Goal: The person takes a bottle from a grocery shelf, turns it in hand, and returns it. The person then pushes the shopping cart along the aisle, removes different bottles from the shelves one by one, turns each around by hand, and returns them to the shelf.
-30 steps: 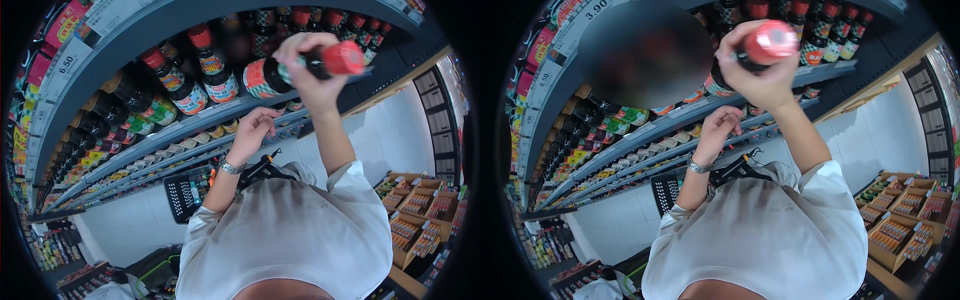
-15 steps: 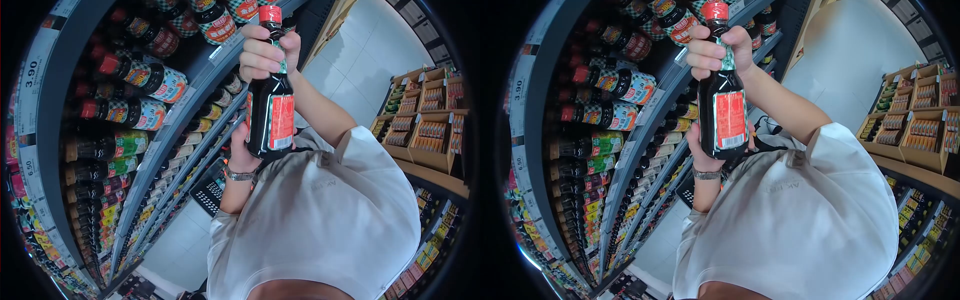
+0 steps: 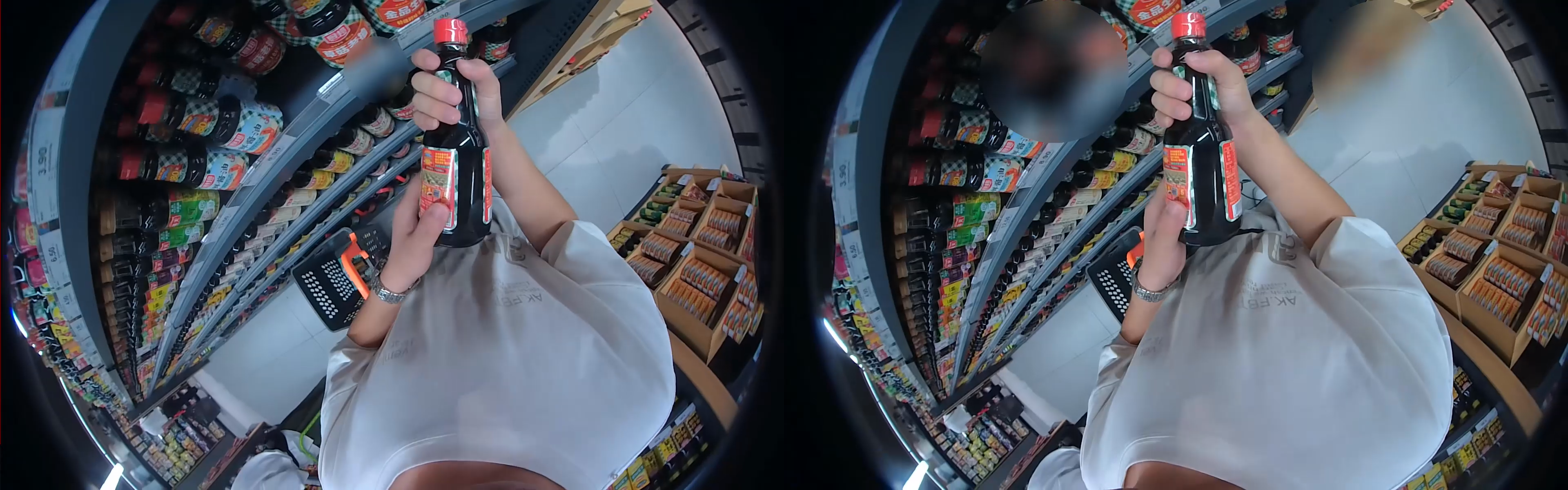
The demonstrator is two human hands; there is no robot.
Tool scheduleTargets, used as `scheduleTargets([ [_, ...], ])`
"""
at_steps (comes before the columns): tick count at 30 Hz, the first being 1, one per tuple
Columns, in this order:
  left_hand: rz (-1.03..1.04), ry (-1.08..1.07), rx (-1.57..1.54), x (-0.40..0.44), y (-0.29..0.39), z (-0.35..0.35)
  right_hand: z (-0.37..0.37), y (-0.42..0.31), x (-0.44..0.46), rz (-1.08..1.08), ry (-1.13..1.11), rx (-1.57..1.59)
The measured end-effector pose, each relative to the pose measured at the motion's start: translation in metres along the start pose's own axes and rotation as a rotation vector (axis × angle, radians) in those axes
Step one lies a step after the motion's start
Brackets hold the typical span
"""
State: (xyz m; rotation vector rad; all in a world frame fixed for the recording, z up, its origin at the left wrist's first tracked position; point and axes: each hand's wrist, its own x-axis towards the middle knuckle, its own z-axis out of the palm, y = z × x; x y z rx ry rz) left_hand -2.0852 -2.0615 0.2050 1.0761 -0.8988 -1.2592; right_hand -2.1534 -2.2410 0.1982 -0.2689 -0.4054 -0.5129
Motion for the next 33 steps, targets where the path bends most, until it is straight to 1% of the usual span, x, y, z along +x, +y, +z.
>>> scheduleTargets([
  [2, 0.001, 0.017, 0.035, 0.003, -0.002, 0.011, -0.002, -0.008, -0.003, 0.023, -0.034, 0.025],
  [4, -0.057, 0.047, -0.086, 0.006, -0.008, 0.017, -0.003, -0.014, -0.008, 0.023, 0.081, 0.009],
  [5, -0.090, 0.069, -0.098, 0.007, -0.009, 0.020, -0.003, -0.017, -0.012, 0.030, 0.159, -0.007],
  [6, -0.096, 0.082, -0.104, 0.010, -0.013, 0.022, -0.003, -0.021, -0.014, 0.041, 0.167, 0.002],
  [8, -0.239, 0.067, -0.420, 0.013, -0.026, 0.022, -0.003, -0.028, -0.019, 0.035, 0.362, -0.121],
  [9, -0.261, 0.054, -0.306, 0.019, -0.033, 0.021, -0.006, -0.030, -0.023, 0.040, 0.393, -0.104],
  [10, -0.298, 0.095, -0.321, 0.020, -0.031, 0.025, -0.009, -0.032, -0.027, 0.057, 0.407, -0.087],
  [13, -0.325, 0.100, -0.373, 0.020, -0.044, 0.031, -0.022, -0.038, -0.035, 0.086, 0.470, -0.058],
  [15, -0.331, 0.153, -0.504, 0.019, -0.044, 0.040, -0.028, -0.041, -0.039, 0.112, 0.468, -0.025],
  [16, -0.330, 0.166, -0.506, 0.018, -0.046, 0.043, -0.031, -0.042, -0.040, 0.127, 0.459, -0.004],
  [18, -0.313, 0.223, -0.373, 0.017, -0.049, 0.049, -0.033, -0.044, -0.043, 0.157, 0.466, 0.019],
  [19, -0.309, 0.232, -0.375, 0.019, -0.048, 0.051, -0.034, -0.045, -0.044, 0.175, 0.470, 0.034],
  [21, -0.292, 0.181, -0.172, 0.018, -0.044, 0.056, -0.038, -0.046, -0.048, 0.202, 0.456, 0.058],
  [22, -0.293, 0.185, -0.172, 0.018, -0.044, 0.056, -0.039, -0.047, -0.049, 0.220, 0.438, 0.072],
  [24, -0.290, 0.126, -0.135, 0.020, -0.043, 0.056, -0.040, -0.047, -0.052, 0.239, 0.452, 0.054],
  [25, -0.287, 0.126, -0.134, 0.022, -0.043, 0.059, -0.040, -0.048, -0.054, 0.257, 0.467, 0.035],
  [26, -0.282, 0.177, -0.111, 0.025, -0.043, 0.063, -0.039, -0.049, -0.055, 0.259, 0.466, 0.034],
  [27, -0.278, 0.228, -0.088, 0.027, -0.042, 0.065, -0.038, -0.050, -0.056, 0.264, 0.466, -0.013],
  [28, -0.276, 0.229, -0.088, 0.030, -0.043, 0.066, -0.035, -0.050, -0.056, 0.268, 0.466, -0.059],
  [29, -0.274, 0.221, -0.081, 0.033, -0.043, 0.065, -0.029, -0.051, -0.057, 0.253, 0.545, -0.136],
  [33, -0.268, 0.177, -0.145, 0.037, -0.050, 0.066, -0.023, -0.058, -0.059, 0.234, 0.570, -0.251],
])
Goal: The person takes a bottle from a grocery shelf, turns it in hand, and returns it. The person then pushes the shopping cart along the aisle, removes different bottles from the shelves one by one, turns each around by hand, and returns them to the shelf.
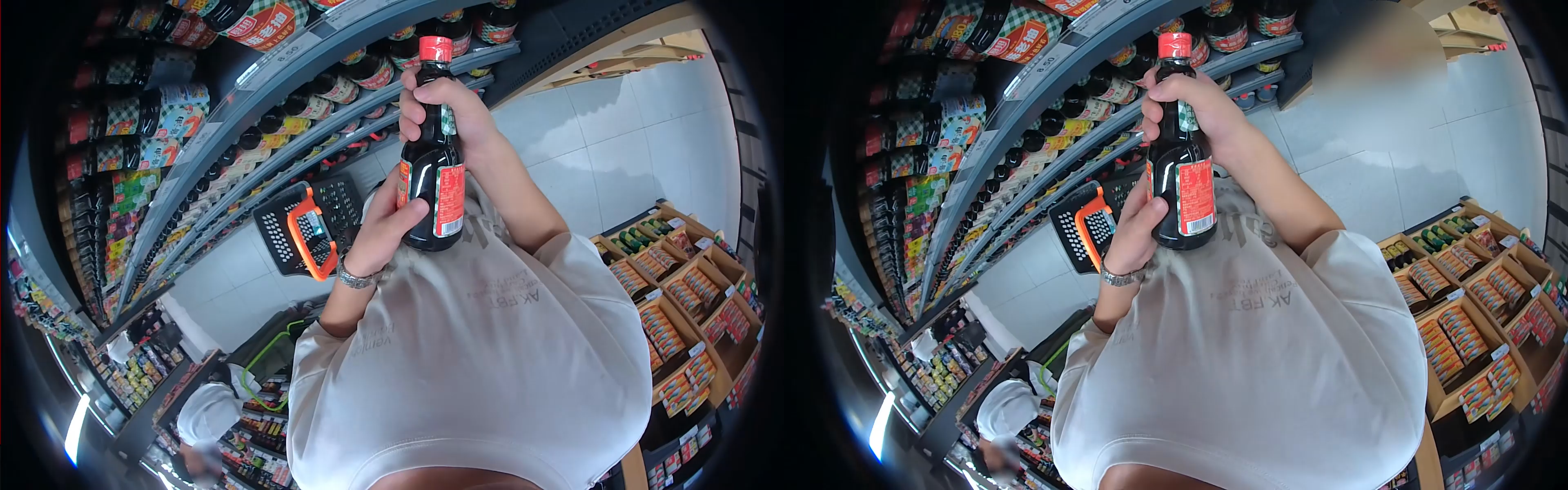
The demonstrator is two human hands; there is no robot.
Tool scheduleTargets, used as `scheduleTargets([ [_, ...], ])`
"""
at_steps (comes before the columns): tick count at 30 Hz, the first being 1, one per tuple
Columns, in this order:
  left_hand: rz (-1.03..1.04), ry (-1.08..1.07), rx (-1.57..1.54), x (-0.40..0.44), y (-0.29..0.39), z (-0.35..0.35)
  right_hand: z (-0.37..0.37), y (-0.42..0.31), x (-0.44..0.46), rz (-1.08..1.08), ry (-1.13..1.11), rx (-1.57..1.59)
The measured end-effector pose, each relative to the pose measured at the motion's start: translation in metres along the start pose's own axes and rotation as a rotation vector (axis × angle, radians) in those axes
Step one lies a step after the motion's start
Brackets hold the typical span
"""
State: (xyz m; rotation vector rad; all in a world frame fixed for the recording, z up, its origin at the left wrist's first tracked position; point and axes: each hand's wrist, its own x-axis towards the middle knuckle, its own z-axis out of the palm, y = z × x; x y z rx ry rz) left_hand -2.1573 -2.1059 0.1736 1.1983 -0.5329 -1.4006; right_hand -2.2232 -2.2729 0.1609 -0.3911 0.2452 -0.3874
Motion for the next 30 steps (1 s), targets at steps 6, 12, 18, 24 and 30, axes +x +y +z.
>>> scheduleTargets([
  [6, 0.017, -0.019, -0.025, 0.003, 0.000, 0.006, -0.002, -0.003, 0.000, -0.017, -0.077, -0.028],
  [12, 0.100, -0.006, 0.097, 0.002, 0.003, 0.005, -0.014, 0.009, 0.013, -0.107, -0.450, 0.115],
  [18, 0.129, 0.002, 0.113, 0.000, 0.003, -0.002, -0.009, 0.012, 0.020, -0.117, -0.487, 0.145],
  [24, 0.126, 0.045, 0.214, -0.008, 0.002, -0.013, -0.004, 0.021, 0.029, -0.071, -0.500, 0.150],
  [30, 0.183, 0.039, 0.509, -0.016, 0.000, -0.031, -0.007, 0.038, 0.027, -0.063, -0.466, 0.171],
])
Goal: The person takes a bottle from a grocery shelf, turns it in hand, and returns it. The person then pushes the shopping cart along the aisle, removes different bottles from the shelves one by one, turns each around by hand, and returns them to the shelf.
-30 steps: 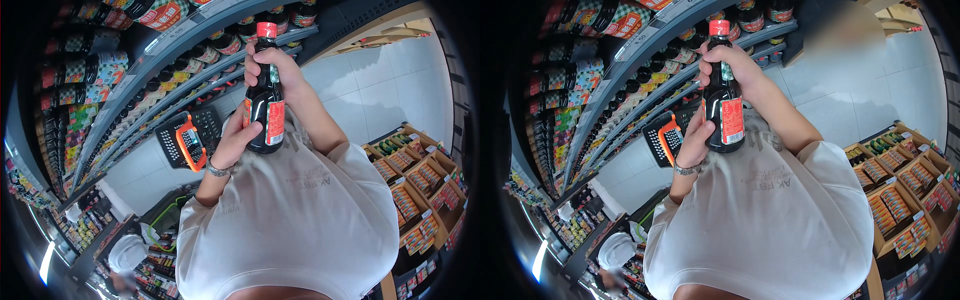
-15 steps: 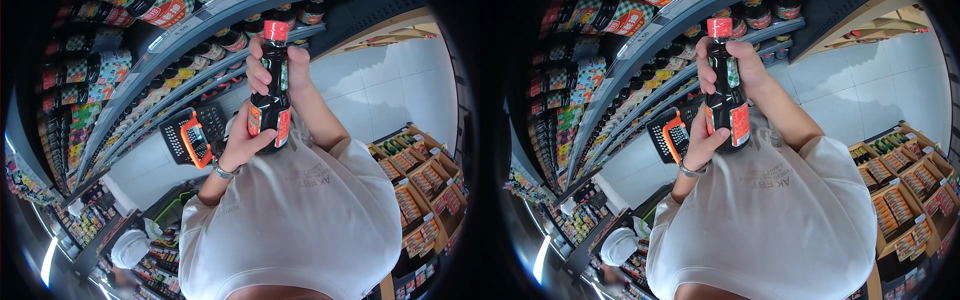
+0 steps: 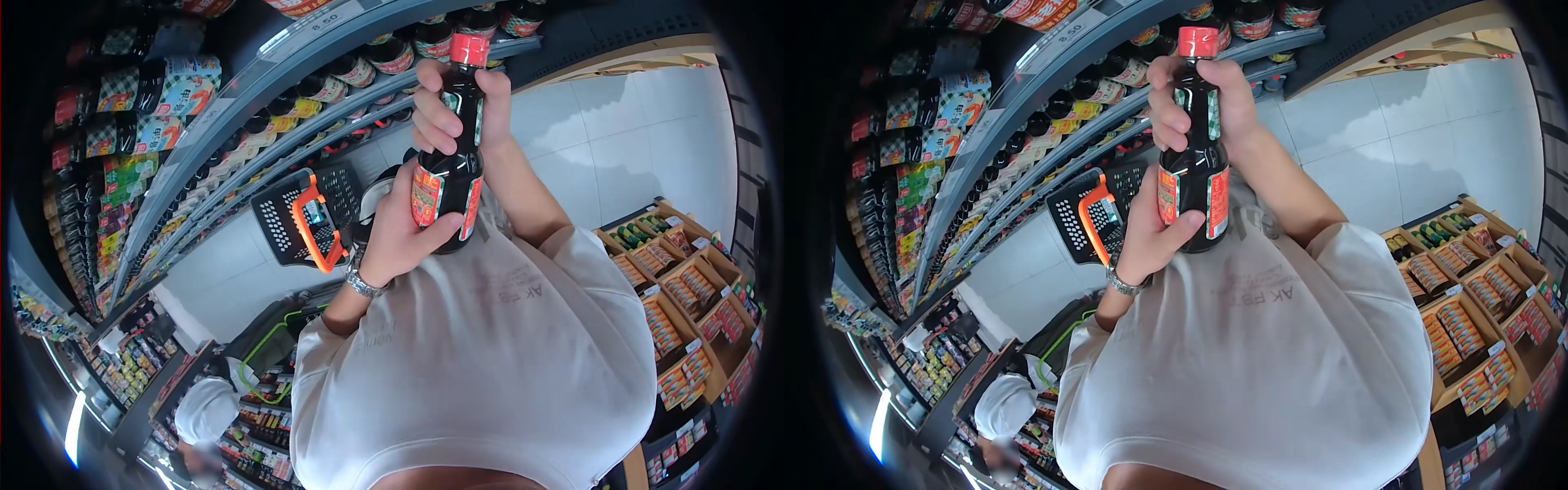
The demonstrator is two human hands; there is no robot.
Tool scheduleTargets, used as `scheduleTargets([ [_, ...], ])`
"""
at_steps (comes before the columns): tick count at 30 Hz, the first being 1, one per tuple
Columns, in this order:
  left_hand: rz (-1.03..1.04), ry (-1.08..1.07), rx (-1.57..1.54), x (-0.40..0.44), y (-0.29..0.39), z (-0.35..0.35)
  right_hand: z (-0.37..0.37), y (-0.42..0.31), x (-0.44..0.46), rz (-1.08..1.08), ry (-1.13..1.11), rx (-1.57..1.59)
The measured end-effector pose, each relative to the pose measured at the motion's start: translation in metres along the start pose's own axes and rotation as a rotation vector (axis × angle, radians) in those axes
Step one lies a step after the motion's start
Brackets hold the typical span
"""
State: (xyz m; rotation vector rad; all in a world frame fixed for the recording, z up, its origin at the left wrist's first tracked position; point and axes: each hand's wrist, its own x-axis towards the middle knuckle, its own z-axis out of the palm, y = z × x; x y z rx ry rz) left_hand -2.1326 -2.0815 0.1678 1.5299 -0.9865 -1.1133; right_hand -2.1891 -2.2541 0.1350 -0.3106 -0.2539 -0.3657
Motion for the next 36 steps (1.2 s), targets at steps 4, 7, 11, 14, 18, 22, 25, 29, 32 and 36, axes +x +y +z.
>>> scheduleTargets([
  [4, 0.032, -0.070, -0.032, -0.004, -0.004, -0.019, 0.009, 0.013, 0.005, -0.049, 0.029, -0.053],
  [7, 0.049, -0.082, -0.065, -0.013, -0.005, -0.033, 0.017, 0.028, 0.010, -0.064, 0.043, -0.061],
  [11, 0.065, -0.078, -0.083, -0.032, -0.002, -0.061, 0.028, 0.057, 0.023, -0.051, 0.066, -0.050],
  [14, 0.059, -0.068, -0.148, -0.047, -0.008, -0.080, 0.035, 0.079, 0.034, -0.031, 0.096, -0.089],
  [18, 0.050, -0.096, -0.178, -0.063, -0.017, -0.102, 0.040, 0.105, 0.040, -0.010, 0.156, -0.066],
  [22, 0.027, -0.118, -0.238, -0.078, -0.026, -0.119, 0.044, 0.127, 0.045, -0.008, 0.175, -0.039],
  [25, 0.023, -0.148, -0.305, -0.087, -0.031, -0.132, 0.049, 0.141, 0.051, 0.005, 0.283, -0.081],
  [29, 0.021, -0.148, -0.400, -0.095, -0.039, -0.143, 0.047, 0.155, 0.056, 0.035, 0.314, -0.095],
  [32, 0.012, -0.156, -0.413, -0.102, -0.039, -0.151, 0.046, 0.165, 0.059, 0.035, 0.338, -0.120],
  [36, 0.025, -0.208, -0.334, -0.107, -0.046, -0.165, 0.047, 0.177, 0.059, 0.031, 0.369, -0.061],
])
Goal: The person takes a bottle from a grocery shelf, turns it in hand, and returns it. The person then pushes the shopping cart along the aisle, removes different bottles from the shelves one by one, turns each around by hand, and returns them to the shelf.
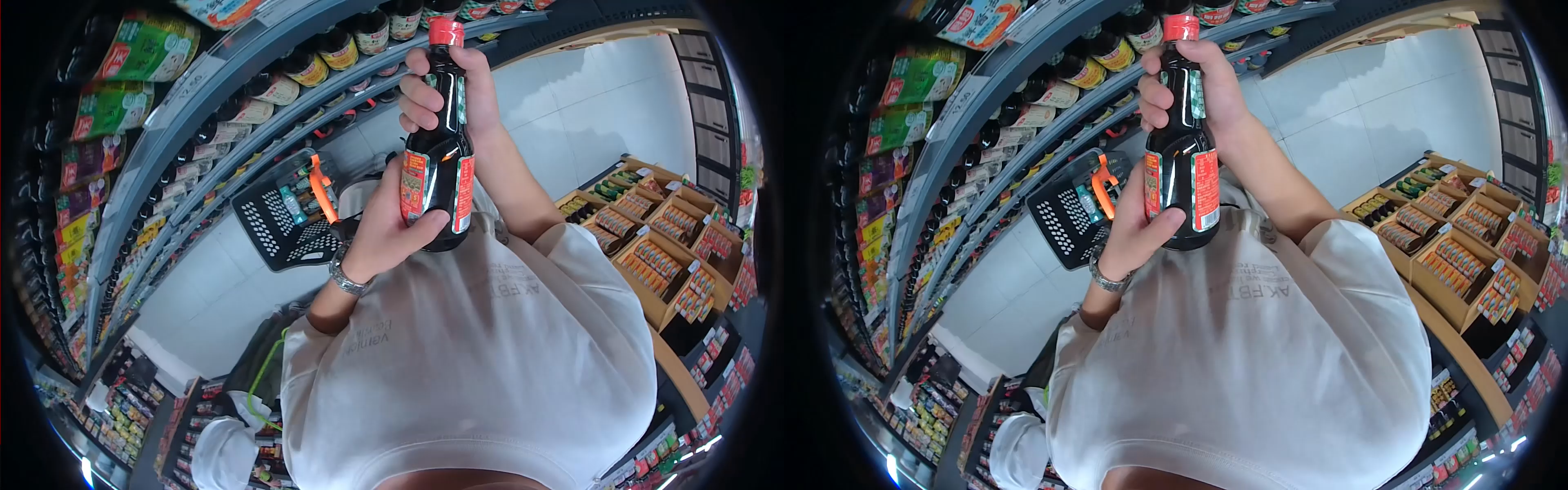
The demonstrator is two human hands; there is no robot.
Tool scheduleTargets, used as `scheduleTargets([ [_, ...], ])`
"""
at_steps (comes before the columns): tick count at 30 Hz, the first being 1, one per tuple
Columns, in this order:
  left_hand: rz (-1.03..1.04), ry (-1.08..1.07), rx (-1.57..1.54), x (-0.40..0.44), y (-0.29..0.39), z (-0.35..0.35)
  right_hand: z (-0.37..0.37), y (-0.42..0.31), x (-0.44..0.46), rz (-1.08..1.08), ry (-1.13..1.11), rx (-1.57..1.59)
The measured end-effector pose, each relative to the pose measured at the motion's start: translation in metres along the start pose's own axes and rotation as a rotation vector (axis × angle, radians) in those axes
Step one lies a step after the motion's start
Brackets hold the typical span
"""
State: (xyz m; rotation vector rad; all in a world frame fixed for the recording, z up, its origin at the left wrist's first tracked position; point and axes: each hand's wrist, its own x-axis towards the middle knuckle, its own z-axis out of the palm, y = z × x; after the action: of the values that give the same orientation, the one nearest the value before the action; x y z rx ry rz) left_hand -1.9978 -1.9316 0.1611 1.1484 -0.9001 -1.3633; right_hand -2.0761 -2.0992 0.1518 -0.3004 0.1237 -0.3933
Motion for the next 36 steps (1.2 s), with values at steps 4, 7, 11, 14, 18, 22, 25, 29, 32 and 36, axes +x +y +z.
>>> scheduleTargets([
  [4, -0.001, 0.018, 0.086, -0.003, 0.004, -0.003, -0.004, 0.006, 0.004, 0.009, -0.119, 0.057],
  [7, 0.022, 0.047, 0.070, -0.007, -0.002, -0.003, -0.005, 0.009, 0.005, 0.007, -0.106, 0.048],
  [11, -0.003, 0.092, 0.044, -0.012, -0.001, -0.004, -0.003, 0.015, 0.008, 0.045, -0.059, 0.067],
  [14, -0.022, 0.105, 0.028, -0.014, 0.003, -0.006, -0.003, 0.017, 0.012, 0.054, -0.042, 0.058],
  [18, -0.022, 0.096, 0.008, -0.015, 0.004, -0.010, 0.000, 0.018, 0.016, 0.047, -0.011, 0.046],
  [22, -0.049, 0.086, -0.068, -0.017, 0.007, -0.011, 0.005, 0.020, 0.017, 0.046, 0.005, 0.147],
  [25, -0.050, 0.102, -0.113, -0.014, 0.014, -0.011, 0.008, 0.022, 0.021, 0.024, 0.098, 0.135],
  [29, -0.038, 0.095, -0.118, -0.013, 0.014, -0.013, 0.010, 0.023, 0.021, -0.004, 0.097, 0.106],
  [32, -0.066, 0.088, -0.106, -0.013, 0.010, -0.011, 0.010, 0.021, 0.018, -0.029, 0.087, 0.080],
  [36, -0.057, 0.060, -0.098, -0.006, 0.009, -0.001, -0.003, 0.012, 0.010, -0.024, 0.024, 0.120],
])
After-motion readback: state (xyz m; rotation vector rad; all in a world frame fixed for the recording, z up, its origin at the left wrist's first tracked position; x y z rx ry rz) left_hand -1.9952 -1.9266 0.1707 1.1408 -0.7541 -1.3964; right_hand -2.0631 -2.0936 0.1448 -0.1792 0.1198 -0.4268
